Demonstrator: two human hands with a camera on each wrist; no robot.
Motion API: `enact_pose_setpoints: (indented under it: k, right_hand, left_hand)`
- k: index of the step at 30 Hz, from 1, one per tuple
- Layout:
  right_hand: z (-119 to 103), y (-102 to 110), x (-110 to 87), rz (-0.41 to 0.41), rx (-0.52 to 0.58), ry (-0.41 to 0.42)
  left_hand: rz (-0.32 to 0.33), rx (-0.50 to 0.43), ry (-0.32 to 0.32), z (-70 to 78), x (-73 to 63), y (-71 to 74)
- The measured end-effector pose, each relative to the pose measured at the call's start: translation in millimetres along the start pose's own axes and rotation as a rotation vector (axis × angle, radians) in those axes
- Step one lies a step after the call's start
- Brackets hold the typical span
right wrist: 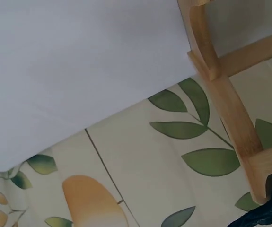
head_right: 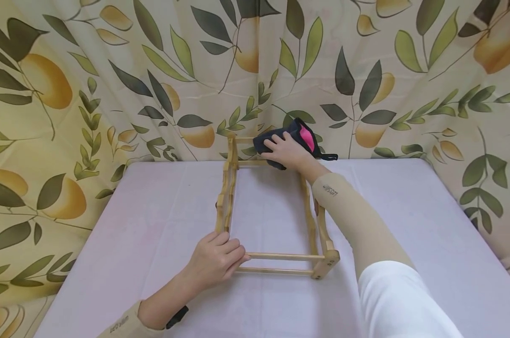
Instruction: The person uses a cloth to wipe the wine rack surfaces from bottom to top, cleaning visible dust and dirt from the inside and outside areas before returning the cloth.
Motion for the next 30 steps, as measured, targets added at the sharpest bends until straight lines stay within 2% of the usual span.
enact_pose_setpoints:
  k: [12,16,23,30]
  right_hand:
    - [-4,-26,1.2,-0.221,0.089,0.001]
    - [-6,-27,0.5,-0.216,0.076,0.011]
    - [1,-12,0.9,-0.104,0.041,-0.052]
    - [0,-25,0.2,-0.208,0.089,-0.052]
  left_hand:
    - [-0.012,-0.01,0.013,-1.2,-0.4,-0.1]
    - [-0.018,-0.013,0.017,-1.0,-0.4,0.0]
    - [-0.018,-0.014,0.013,-0.6,0.2,-0.1]
    - [-0.015,-0.015,0.008,-0.3,0.6,-0.2]
Point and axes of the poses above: each hand's wrist, its own x-axis towards the middle knuckle, its own y-axis out of the back of the hand, z = x × y, the point moved 10 cm from there along x, towards the middle knuckle, and after that the axes turned 5 degrees about z, right-handed, at the moved point
